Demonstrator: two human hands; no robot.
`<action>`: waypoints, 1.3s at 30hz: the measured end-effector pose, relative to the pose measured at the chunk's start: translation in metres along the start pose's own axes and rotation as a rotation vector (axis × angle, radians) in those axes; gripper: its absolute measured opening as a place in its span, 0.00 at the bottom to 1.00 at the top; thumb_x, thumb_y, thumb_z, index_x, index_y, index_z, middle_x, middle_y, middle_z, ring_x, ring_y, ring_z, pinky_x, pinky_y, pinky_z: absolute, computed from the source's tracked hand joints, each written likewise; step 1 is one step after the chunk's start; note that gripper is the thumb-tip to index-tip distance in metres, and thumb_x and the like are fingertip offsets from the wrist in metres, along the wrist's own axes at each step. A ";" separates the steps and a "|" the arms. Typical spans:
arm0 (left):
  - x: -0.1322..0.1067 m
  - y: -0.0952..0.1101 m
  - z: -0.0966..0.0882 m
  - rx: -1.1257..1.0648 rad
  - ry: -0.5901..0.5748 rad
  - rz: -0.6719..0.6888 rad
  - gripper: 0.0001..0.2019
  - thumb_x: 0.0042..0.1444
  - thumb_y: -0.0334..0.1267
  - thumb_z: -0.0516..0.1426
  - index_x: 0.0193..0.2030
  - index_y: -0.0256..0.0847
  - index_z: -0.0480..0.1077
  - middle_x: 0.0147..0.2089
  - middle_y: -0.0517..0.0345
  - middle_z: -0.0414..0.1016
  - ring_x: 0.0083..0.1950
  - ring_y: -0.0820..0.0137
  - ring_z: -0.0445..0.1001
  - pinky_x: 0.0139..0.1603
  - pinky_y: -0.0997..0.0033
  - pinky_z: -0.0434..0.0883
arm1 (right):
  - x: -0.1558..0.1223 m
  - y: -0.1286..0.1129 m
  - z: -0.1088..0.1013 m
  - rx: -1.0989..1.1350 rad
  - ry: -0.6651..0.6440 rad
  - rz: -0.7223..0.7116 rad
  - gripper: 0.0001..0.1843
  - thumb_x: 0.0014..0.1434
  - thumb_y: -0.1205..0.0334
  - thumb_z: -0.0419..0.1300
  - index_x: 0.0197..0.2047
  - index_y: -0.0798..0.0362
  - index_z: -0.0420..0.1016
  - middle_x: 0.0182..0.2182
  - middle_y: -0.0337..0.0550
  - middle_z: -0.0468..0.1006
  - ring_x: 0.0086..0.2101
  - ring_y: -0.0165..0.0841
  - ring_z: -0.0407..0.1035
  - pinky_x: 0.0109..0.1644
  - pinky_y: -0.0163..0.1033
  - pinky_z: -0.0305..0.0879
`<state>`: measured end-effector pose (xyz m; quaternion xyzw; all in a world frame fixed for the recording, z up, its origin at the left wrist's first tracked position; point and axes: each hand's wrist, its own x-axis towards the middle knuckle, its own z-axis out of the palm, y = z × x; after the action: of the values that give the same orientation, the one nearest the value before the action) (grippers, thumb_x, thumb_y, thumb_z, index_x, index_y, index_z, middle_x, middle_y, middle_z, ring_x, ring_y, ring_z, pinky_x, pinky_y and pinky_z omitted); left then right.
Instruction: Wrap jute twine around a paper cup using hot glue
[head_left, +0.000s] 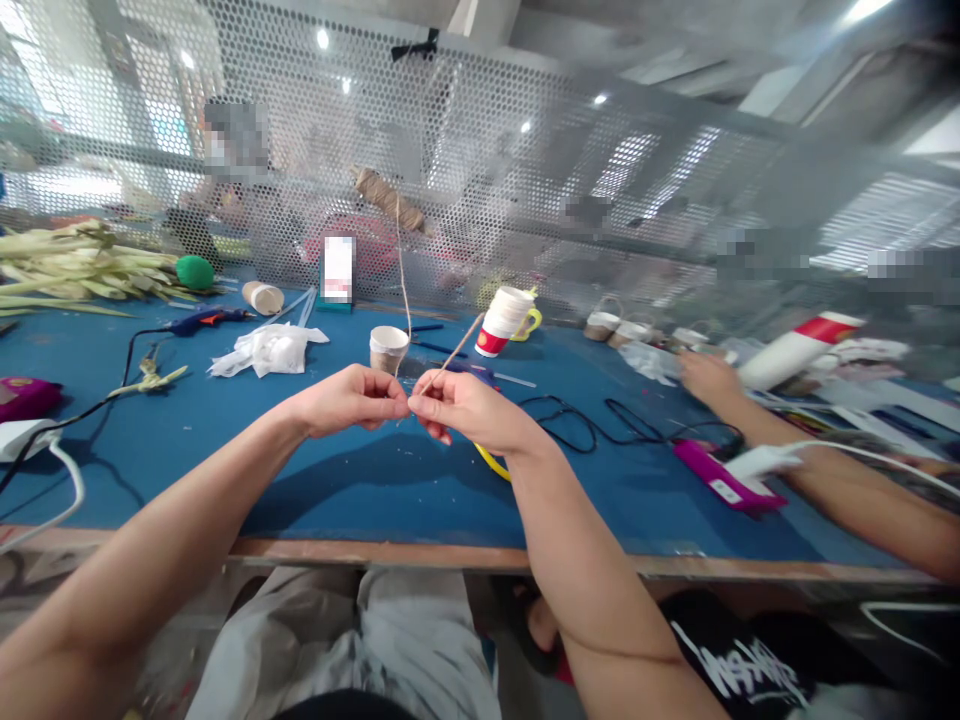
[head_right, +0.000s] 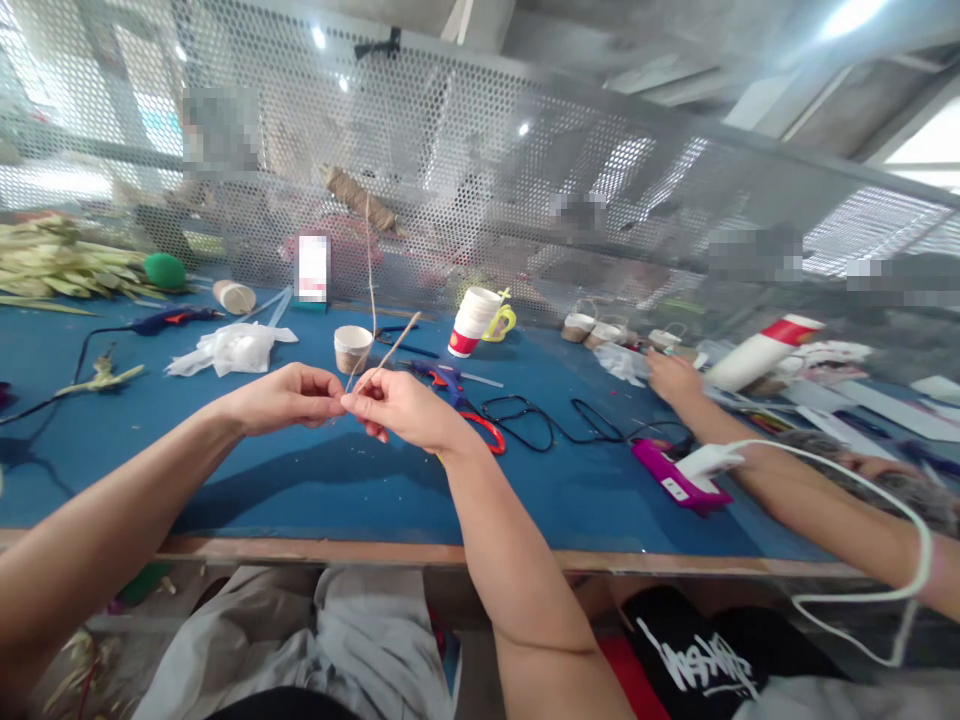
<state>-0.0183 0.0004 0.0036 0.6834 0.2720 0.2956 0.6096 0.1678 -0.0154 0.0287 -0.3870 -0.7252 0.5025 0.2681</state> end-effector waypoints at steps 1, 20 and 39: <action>0.000 0.000 0.000 0.006 0.012 -0.001 0.11 0.48 0.41 0.59 0.27 0.34 0.66 0.20 0.67 0.59 0.21 0.82 0.54 0.22 0.77 0.52 | 0.001 0.001 0.001 -0.020 0.027 0.007 0.11 0.52 0.58 0.60 0.28 0.56 0.63 0.19 0.33 0.65 0.18 0.22 0.61 0.18 0.29 0.57; -0.001 -0.001 -0.001 -0.028 -0.067 0.020 0.11 0.50 0.41 0.58 0.31 0.34 0.67 0.25 0.64 0.62 0.23 0.82 0.56 0.23 0.78 0.53 | -0.003 -0.001 -0.002 0.156 -0.027 -0.012 0.12 0.50 0.58 0.62 0.29 0.57 0.65 0.19 0.34 0.68 0.17 0.21 0.61 0.17 0.28 0.56; 0.001 -0.001 0.001 -0.033 -0.001 0.013 0.12 0.49 0.42 0.59 0.28 0.32 0.67 0.20 0.66 0.59 0.21 0.82 0.54 0.21 0.78 0.50 | 0.000 0.001 0.005 0.019 0.091 0.001 0.12 0.51 0.58 0.61 0.28 0.55 0.64 0.18 0.32 0.66 0.18 0.21 0.61 0.17 0.28 0.56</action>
<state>-0.0164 0.0005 0.0029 0.6752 0.2620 0.3036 0.6190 0.1639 -0.0177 0.0258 -0.4071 -0.7074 0.4914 0.3040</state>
